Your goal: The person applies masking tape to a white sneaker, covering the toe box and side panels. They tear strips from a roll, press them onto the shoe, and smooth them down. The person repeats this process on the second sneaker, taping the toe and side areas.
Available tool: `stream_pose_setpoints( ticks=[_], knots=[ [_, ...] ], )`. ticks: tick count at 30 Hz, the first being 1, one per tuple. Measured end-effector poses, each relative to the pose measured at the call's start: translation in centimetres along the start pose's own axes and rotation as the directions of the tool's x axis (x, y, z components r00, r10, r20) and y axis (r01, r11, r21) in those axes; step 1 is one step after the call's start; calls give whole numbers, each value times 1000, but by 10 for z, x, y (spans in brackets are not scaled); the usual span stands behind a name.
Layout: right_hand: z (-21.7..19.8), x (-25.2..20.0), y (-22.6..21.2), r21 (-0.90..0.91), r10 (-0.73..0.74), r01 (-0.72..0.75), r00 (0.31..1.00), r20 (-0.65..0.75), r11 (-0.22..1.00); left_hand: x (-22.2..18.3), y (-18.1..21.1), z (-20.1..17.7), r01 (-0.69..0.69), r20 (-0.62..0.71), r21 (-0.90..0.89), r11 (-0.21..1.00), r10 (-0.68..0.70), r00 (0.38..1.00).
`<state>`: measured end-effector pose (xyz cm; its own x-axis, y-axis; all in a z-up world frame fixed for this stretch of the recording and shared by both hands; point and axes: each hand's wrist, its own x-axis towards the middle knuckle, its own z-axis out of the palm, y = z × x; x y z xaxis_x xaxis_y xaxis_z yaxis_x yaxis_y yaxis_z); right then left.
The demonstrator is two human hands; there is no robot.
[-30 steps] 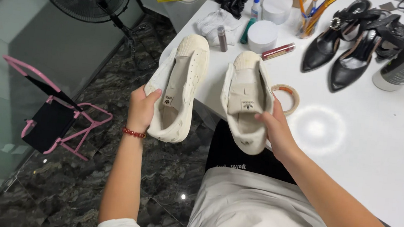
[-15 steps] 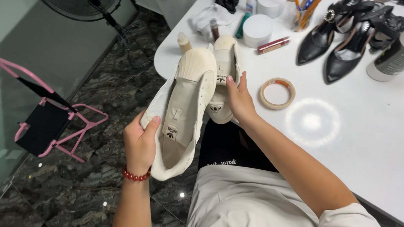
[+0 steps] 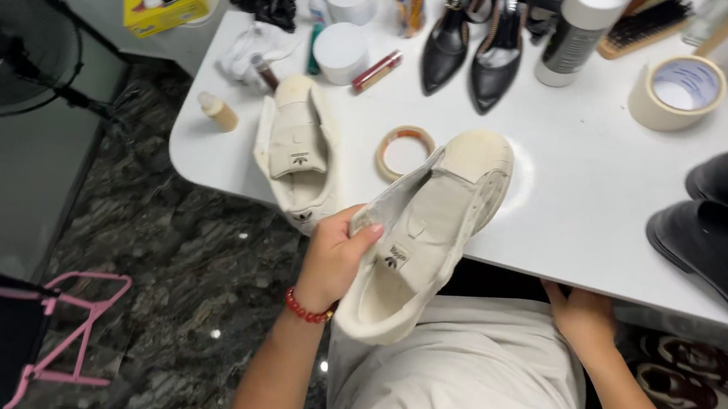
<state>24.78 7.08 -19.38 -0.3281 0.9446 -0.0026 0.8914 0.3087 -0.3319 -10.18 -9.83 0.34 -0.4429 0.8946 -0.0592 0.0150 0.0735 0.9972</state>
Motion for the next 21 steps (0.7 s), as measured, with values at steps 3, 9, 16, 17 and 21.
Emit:
stream_pose_setpoints(
  ticks=[3,9,16,17,21],
  knots=[
    [-22,-1,-9,-167,331,-291,881,337,942,24,10,38,-13,-9,171,985,15,1000],
    [-7,-21,49,-4,268,-291,874,406,957,63,-2,91,-41,26,295,955,35,999],
    [-50,-59,80,176,134,-314,757,640,933,41,-27,103,-5,79,165,986,-9,997],
    [-54,-66,89,194,57,-277,696,716,941,25,-44,93,-124,20,153,980,123,992],
    [-67,-71,88,160,123,-338,681,722,927,-16,-119,62,56,-87,578,814,-7,996]
  ],
)
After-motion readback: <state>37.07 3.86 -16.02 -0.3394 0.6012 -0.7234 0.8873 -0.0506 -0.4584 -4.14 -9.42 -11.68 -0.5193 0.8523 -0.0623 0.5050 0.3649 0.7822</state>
